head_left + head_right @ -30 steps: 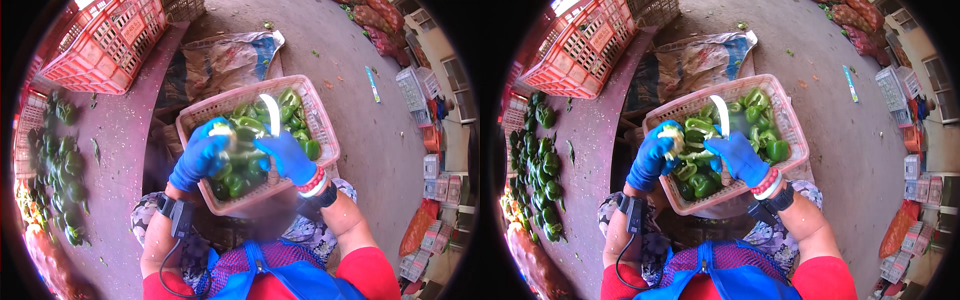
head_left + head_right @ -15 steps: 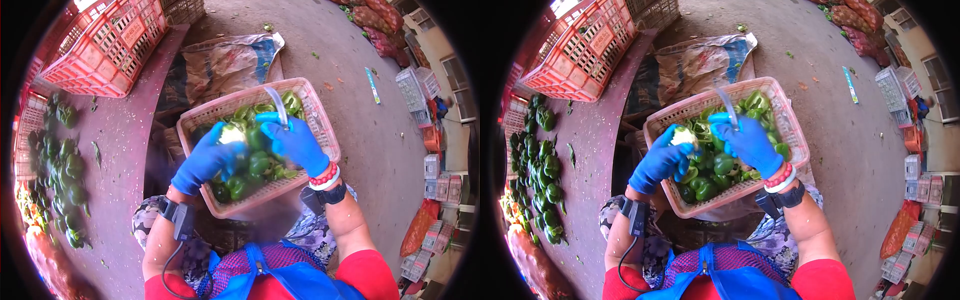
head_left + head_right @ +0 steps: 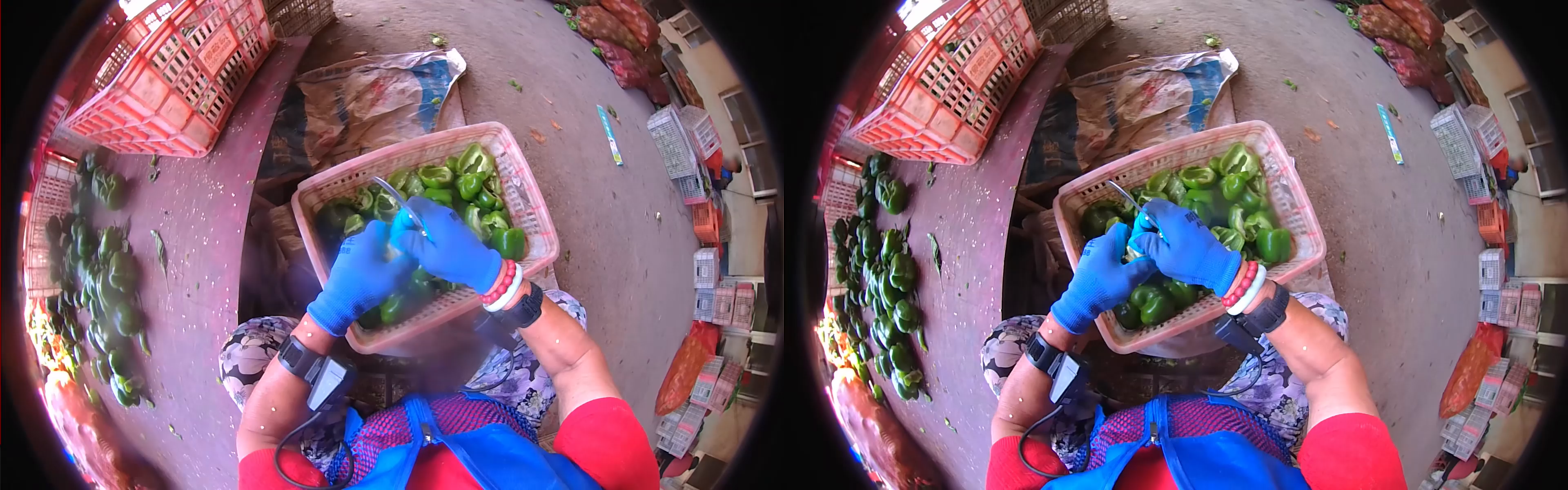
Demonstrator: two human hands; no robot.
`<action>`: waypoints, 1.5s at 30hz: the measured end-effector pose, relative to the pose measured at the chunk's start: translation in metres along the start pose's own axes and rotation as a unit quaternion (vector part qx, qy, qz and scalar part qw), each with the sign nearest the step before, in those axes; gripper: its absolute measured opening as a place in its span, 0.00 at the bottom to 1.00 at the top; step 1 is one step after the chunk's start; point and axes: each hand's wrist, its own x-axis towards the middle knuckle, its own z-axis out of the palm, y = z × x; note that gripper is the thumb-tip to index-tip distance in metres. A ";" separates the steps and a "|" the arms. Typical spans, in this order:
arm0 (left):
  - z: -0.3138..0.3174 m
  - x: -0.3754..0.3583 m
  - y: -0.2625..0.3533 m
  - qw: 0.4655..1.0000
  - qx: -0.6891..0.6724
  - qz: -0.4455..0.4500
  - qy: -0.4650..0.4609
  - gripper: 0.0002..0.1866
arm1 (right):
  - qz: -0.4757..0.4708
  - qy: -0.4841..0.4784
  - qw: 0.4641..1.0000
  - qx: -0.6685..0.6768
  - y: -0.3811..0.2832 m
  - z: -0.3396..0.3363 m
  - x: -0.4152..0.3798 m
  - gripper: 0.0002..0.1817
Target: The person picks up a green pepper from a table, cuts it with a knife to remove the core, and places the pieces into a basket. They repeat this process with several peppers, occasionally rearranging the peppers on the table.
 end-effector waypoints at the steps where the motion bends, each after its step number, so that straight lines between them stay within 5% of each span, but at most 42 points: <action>1: 0.002 -0.001 -0.002 1.000 0.008 -0.007 0.007 0.21 | -0.015 0.009 1.000 -0.008 0.003 0.004 0.000 0.08; 7: 0.001 -0.001 -0.009 0.999 -0.007 -0.039 0.018 0.22 | 0.014 -0.008 1.000 0.009 0.012 0.010 0.008 0.08; 8: -0.001 0.002 -0.005 0.991 -0.076 -0.114 -0.002 0.18 | -0.020 0.026 0.999 -0.007 0.017 0.013 0.009 0.08; 12: -0.006 0.002 0.001 0.942 -0.278 -0.185 -0.011 0.09 | 0.020 0.067 0.997 0.034 0.020 0.021 0.009 0.09; 14: -0.004 0.010 -0.051 0.986 -0.165 -0.005 0.030 0.10 | 0.012 0.102 0.992 0.070 0.021 0.028 0.010 0.10; 15: -0.010 0.016 -0.058 0.972 -0.227 -0.018 0.062 0.11 | 0.017 0.109 0.991 0.078 0.016 0.030 0.006 0.10; 16: -0.022 0.021 -0.051 0.952 -0.289 -0.026 0.095 0.13 | 0.022 0.117 0.989 0.087 0.005 0.031 0.000 0.10; 18: -0.055 0.026 -0.023 0.828 -0.507 -0.211 0.116 0.23 | 0.051 0.138 0.987 0.069 0.003 0.026 -0.005 0.09; 21: -0.052 0.026 -0.018 0.789 -0.587 -0.181 -0.021 0.28 | 0.115 0.114 0.973 0.163 0.008 0.004 -0.002 0.18; 22: -0.042 0.027 -0.024 0.790 -0.578 -0.193 -0.070 0.30 | 0.072 0.103 0.982 0.139 0.007 0.004 0.000 0.20; 23: -0.029 0.025 -0.028 0.706 -0.667 -0.201 -0.127 0.30 | 0.030 0.090 0.989 0.114 0.005 0.005 0.002 0.23; 25: -0.013 0.027 0.032 0.635 -0.693 -0.339 0.044 0.32 | -0.041 0.050 0.997 0.035 -0.001 0.004 0.004 0.26; 27: 0.000 0.018 -0.027 0.818 -0.526 -0.201 -0.121 0.35 | -0.040 0.030 0.998 0.022 -0.005 0.002 0.003 0.26; 28: -0.007 0.017 -0.028 0.828 -0.487 -0.211 -0.182 0.36 | -0.008 0.032 0.998 0.061 -0.005 0.004 0.002 0.26; 31: -0.011 0.017 -0.017 0.935 -0.310 -0.161 -0.057 0.36 | 0.178 0.007 0.967 0.182 -0.010 -0.005 0.005 0.23; 32: -0.014 0.018 -0.023 0.924 -0.311 -0.214 -0.055 0.32 | 0.254 -0.004 0.941 0.222 -0.014 -0.011 0.007 0.22; 34: -0.012 0.024 -0.021 0.976 -0.217 0.001 -0.005 0.28 | 0.353 -0.014 0.902 0.248 -0.007 -0.009 0.005 0.23; 36: -0.023 0.014 0.003 0.911 -0.395 -0.101 -0.062 0.22 | 0.315 -0.005 0.893 0.321 -0.002 0.001 0.003 0.24; 41: -0.024 0.009 -0.003 0.894 -0.435 -0.056 -0.094 0.22 | 0.276 -0.041 0.933 0.227 -0.018 -0.005 0.006 0.24; 44: -0.020 0.011 -0.013 0.879 -0.467 -0.074 -0.061 0.19 | 0.245 0.109 0.955 0.123 -0.023 0.003 0.010 0.19; 45: -0.023 0.010 -0.007 0.871 -0.481 -0.076 -0.068 0.18 | 0.227 0.111 0.949 0.189 -0.009 0.002 0.009 0.16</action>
